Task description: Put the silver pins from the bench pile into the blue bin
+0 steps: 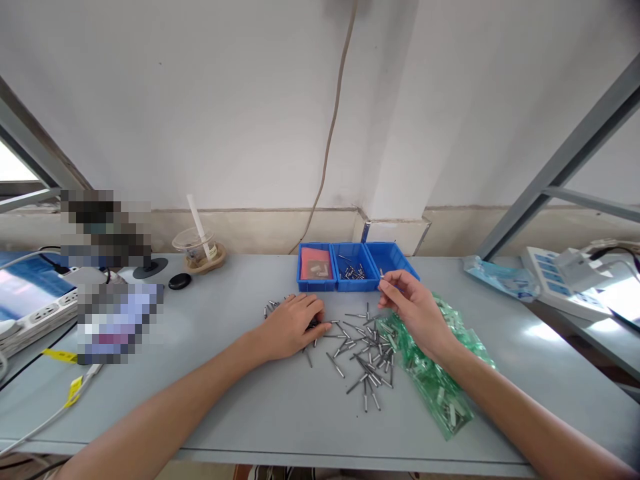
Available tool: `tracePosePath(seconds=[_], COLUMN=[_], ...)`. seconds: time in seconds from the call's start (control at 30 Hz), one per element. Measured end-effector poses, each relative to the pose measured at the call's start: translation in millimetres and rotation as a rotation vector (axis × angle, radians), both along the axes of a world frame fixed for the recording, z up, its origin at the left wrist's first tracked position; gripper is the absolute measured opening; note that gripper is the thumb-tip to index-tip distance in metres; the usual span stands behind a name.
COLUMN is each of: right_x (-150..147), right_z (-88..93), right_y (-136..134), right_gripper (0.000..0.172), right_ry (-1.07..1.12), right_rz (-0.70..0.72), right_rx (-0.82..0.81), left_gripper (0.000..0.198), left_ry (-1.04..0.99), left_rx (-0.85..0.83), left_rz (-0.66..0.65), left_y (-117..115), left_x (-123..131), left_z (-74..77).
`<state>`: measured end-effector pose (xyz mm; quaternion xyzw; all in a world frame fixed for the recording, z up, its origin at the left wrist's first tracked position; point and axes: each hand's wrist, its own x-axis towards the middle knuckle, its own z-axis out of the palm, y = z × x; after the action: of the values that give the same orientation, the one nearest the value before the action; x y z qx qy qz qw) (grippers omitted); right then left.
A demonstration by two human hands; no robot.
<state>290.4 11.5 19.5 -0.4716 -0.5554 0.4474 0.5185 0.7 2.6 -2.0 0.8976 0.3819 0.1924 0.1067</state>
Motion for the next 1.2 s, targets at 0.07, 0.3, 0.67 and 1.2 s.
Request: tracePosePath(seconds=[0.07,0.3,0.67,1.2], right_x=[0,1,0,1], right_z=[-0.4,-2.6,-1.2,4.7], right_y=[1,2,-1,-3], right_gripper=[0.028,0.018,0.016,0.031], right_ry=[-0.126,-0.422,-0.396,0.134], right_rz=[-0.047,-0.101,-0.04,0.138], right_rx=[0.075,0.283,0.253,-0.143], left_gripper=[0.024,0.023,0.022,0.023], left_ry=[-0.002,0.003,0.013,0.009], left_rx=[-0.001,-0.018,-0.015,-0.02], left_rz=[-0.001,0.001,0.008,0.003], left_y=[0,0,0,0], left_x=[0,1,1,0], left_z=[-0.3,0.4,0.6,-0.1])
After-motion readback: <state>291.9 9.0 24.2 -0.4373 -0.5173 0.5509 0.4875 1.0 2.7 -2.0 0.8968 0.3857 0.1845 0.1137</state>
